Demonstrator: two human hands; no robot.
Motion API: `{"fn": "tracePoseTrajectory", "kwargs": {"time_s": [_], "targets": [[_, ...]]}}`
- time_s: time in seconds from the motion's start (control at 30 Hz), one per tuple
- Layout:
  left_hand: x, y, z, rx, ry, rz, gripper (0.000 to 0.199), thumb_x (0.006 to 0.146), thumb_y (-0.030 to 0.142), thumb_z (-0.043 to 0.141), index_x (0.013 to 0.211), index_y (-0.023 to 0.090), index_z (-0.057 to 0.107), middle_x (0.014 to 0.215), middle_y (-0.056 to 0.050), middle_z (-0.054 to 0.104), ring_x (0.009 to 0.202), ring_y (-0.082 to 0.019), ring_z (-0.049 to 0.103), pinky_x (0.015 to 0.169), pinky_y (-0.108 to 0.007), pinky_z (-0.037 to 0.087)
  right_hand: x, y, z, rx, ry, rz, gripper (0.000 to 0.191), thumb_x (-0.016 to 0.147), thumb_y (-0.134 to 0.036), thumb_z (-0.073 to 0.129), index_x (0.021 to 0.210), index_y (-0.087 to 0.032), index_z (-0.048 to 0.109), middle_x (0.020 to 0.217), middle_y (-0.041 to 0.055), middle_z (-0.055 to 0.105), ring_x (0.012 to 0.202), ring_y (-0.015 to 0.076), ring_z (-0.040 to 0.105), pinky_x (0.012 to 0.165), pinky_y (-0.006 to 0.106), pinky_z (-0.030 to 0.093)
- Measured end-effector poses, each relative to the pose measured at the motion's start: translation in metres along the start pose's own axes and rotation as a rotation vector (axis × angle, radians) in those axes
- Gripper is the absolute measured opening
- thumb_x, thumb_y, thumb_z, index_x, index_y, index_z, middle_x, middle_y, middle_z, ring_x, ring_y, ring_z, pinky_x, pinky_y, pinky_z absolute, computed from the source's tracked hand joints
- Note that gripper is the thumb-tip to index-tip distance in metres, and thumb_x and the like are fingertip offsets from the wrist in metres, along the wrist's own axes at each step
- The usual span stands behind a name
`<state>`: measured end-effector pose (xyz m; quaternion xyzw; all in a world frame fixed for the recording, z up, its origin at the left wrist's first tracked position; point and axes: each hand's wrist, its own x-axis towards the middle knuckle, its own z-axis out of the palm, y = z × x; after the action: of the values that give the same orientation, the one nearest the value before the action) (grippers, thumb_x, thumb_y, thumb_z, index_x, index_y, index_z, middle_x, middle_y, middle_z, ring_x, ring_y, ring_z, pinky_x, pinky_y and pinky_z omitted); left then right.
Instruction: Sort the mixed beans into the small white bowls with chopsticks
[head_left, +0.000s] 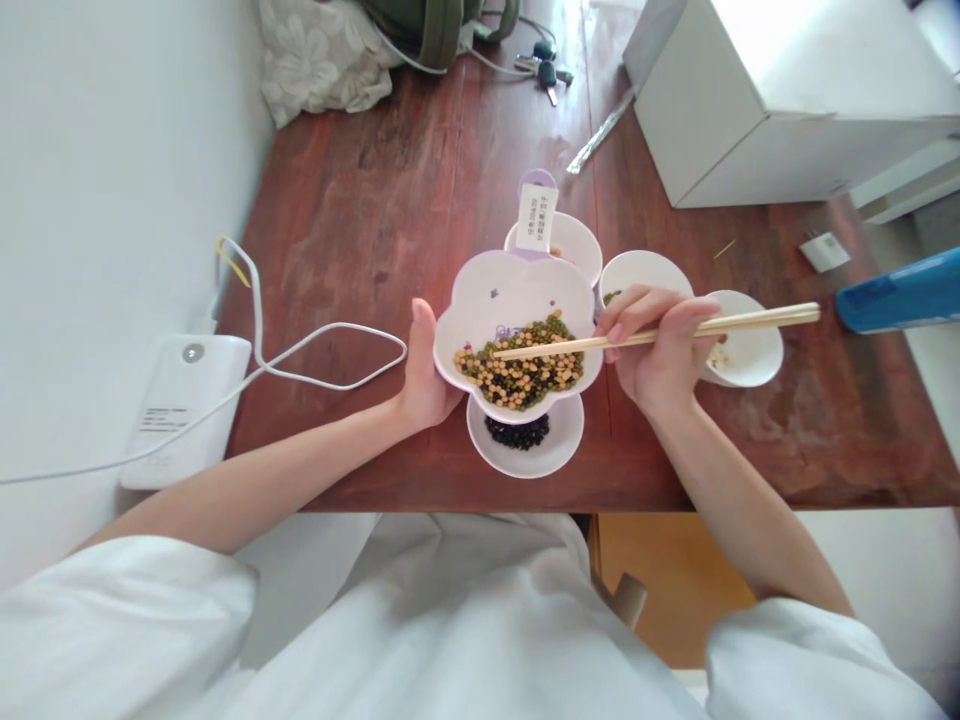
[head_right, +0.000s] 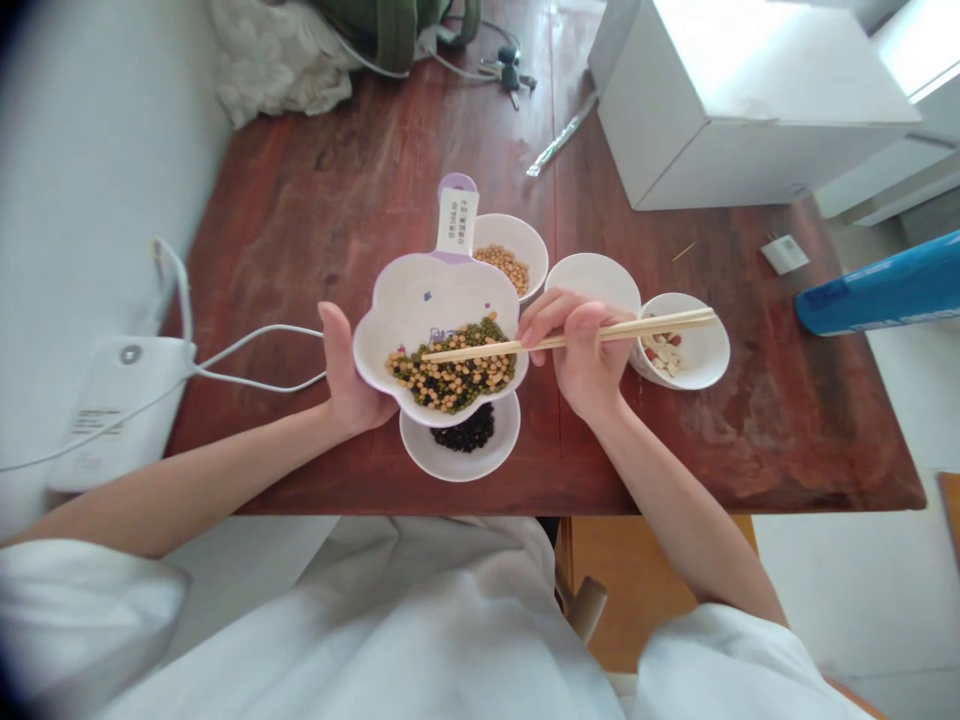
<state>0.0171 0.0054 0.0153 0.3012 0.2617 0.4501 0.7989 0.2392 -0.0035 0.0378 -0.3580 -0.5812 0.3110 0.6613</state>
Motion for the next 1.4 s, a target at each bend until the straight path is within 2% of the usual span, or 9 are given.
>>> {"fn": "tracePoseTrajectory", "kwargs": {"time_s": [0.2, 0.33, 0.43, 0.6, 0.73, 0.87, 1.0, 1.23, 1.4], "targets": [[-0.001, -0.008, -0.006, 0.028, -0.066, 0.087, 0.086, 0.079, 0.092, 0.073, 0.128, 0.021, 0.08, 0.126, -0.013, 0.086, 0.152, -0.045, 0.063, 0.12, -0.056, 0.058, -0.003, 0.01, 0.012, -0.027, 0.095, -0.016, 0.068, 0.107, -0.073, 0.057, 0.06, -0.024, 0.065, 0.057, 0.0011, 0.061, 0.044, 0.0108, 0.044, 0.04, 0.03, 0.032], [-0.004, -0.008, -0.007, 0.028, 0.005, 0.082, 0.069, 0.08, 0.076, 0.079, 0.123, 0.022, 0.08, 0.123, -0.009, 0.087, 0.151, -0.046, 0.062, 0.12, -0.055, 0.057, -0.01, 0.011, 0.006, -0.029, 0.08, -0.012, 0.072, 0.108, -0.073, 0.053, 0.059, -0.023, 0.064, 0.056, 0.0011, 0.06, 0.044, 0.0112, 0.046, 0.042, 0.029, 0.035], [-0.004, -0.005, -0.005, 0.036, 0.056, 0.058, 0.068, 0.08, 0.077, 0.075, 0.119, 0.021, 0.08, 0.12, -0.01, 0.087, 0.15, -0.048, 0.063, 0.119, -0.057, 0.058, -0.008, 0.005, -0.005, -0.044, 0.059, -0.034, 0.069, 0.107, -0.071, 0.059, 0.059, -0.022, 0.069, 0.054, 0.0016, 0.06, 0.045, 0.013, 0.052, 0.043, 0.03, 0.038], [-0.004, -0.003, -0.005, 0.025, 0.028, 0.03, 0.069, 0.081, 0.077, 0.073, 0.119, 0.021, 0.08, 0.118, -0.013, 0.087, 0.148, -0.049, 0.064, 0.115, -0.058, 0.061, -0.009, -0.023, -0.028, -0.071, 0.163, -0.229, 0.053, 0.104, -0.057, 0.073, 0.063, -0.023, 0.077, 0.051, 0.0014, 0.063, 0.047, 0.0184, 0.061, 0.044, 0.035, 0.044], [-0.004, -0.003, -0.005, 0.003, -0.013, 0.033, 0.067, 0.084, 0.074, 0.072, 0.124, 0.021, 0.08, 0.118, -0.013, 0.087, 0.145, -0.048, 0.067, 0.113, -0.057, 0.062, -0.037, -0.049, -0.039, -0.275, 0.254, -0.406, 0.04, 0.109, -0.047, 0.068, 0.079, -0.027, 0.084, 0.058, -0.0005, 0.07, 0.051, 0.0201, 0.067, 0.046, 0.037, 0.048], [-0.004, -0.002, -0.005, -0.004, -0.034, 0.063, 0.063, 0.085, 0.072, 0.075, 0.124, 0.022, 0.081, 0.121, -0.012, 0.086, 0.144, -0.048, 0.068, 0.113, -0.056, 0.062, -0.063, -0.066, -0.034, -0.495, 0.243, -0.406, 0.037, 0.111, -0.041, 0.065, 0.083, -0.026, 0.085, 0.065, -0.0002, 0.076, 0.058, 0.0221, 0.072, 0.053, 0.04, 0.056], [-0.003, -0.003, -0.006, -0.002, -0.051, 0.083, 0.065, 0.085, 0.071, 0.076, 0.128, 0.022, 0.08, 0.125, -0.012, 0.086, 0.142, -0.047, 0.07, 0.116, -0.057, 0.06, -0.065, -0.076, -0.014, -0.589, 0.13, -0.314, 0.037, 0.107, -0.044, 0.072, 0.083, -0.019, 0.084, 0.067, 0.0039, 0.076, 0.062, 0.0257, 0.077, 0.051, 0.041, 0.057], [-0.005, -0.007, -0.011, -0.002, -0.034, 0.068, 0.068, 0.087, 0.071, 0.077, 0.131, 0.019, 0.08, 0.127, -0.014, 0.086, 0.136, -0.046, 0.074, 0.115, -0.057, 0.06, -0.07, -0.086, -0.002, -0.566, -0.074, -0.356, 0.043, 0.11, -0.049, 0.064, 0.088, -0.016, 0.083, 0.068, 0.0058, 0.076, 0.06, 0.0259, 0.075, 0.047, 0.043, 0.06], [-0.005, -0.01, -0.015, 0.007, -0.033, 0.059, 0.066, 0.088, 0.07, 0.076, 0.132, 0.021, 0.079, 0.126, -0.013, 0.087, 0.132, -0.046, 0.076, 0.112, -0.057, 0.062, -0.071, -0.083, -0.014, -0.588, 0.052, -0.43, 0.031, 0.106, -0.043, 0.073, 0.093, -0.019, 0.087, 0.07, 0.0048, 0.077, 0.06, 0.0279, 0.075, 0.049, 0.047, 0.057]]}}
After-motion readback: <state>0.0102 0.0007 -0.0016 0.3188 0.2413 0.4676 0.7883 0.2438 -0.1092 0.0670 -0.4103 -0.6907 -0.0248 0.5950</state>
